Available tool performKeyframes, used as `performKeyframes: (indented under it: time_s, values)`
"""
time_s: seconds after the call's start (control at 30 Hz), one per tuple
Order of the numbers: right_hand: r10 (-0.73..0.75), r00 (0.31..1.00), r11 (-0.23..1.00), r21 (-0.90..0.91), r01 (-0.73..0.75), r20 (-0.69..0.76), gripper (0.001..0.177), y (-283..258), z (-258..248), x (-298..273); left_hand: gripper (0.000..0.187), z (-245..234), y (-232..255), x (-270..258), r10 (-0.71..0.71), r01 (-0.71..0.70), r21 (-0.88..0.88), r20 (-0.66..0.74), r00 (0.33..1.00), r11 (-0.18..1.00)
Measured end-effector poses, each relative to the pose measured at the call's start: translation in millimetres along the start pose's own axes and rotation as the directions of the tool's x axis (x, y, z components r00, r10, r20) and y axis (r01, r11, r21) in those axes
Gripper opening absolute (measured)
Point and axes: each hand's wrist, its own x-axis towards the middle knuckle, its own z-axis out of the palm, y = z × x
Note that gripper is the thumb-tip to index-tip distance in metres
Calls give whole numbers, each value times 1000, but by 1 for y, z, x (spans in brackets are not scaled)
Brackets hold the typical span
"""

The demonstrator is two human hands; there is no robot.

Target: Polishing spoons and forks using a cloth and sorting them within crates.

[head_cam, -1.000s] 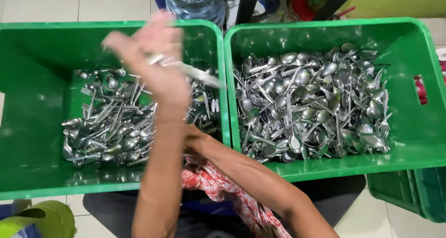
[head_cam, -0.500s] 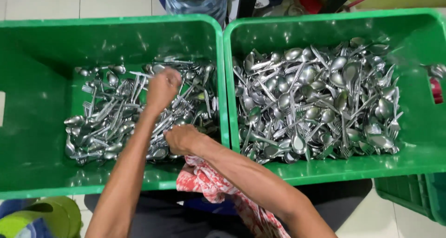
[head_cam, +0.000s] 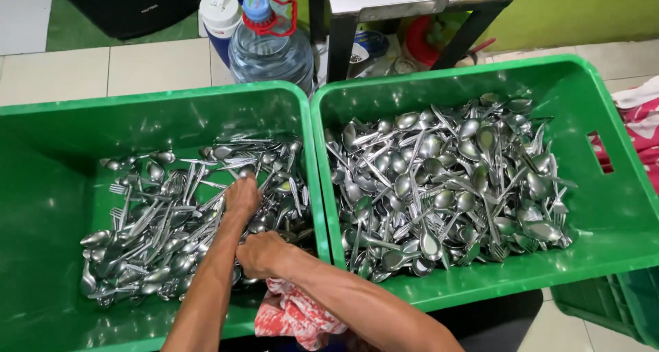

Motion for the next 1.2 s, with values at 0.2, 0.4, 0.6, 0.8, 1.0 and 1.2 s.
performKeyframes:
  time_s: [0.2,0.4,0.6,0.8,1.0,1.2]
  values:
    - [19,999,999,40,-20,29,35,1,-7,-6,36,25,-21,28,44,-46,74,27,999,996]
    - [82,996,989,117,-86,39,44,0,-28,-20,63,-103,-6,-93,-142,145,-27,69,987,989]
    - [148,804,874,456,166,-576,28,-13,-106,-79,36,-128,-20,-173,-134,-98,-605,-326,936,790]
    - [-26,93,967,-2,253,-995,22,33,-98,-18,34,-129,4,-190,-51,-290,-668,-441,896,686]
    - [-428,237,894,-447,-29,-872,32,40,-75,26,39,-128,7,-192,-75,-335,-684,-495,866,648]
    - [-252,157,968,-246,53,-955,19,33,-92,21,37,-119,8,-184,-58,-349,-676,-501,864,649]
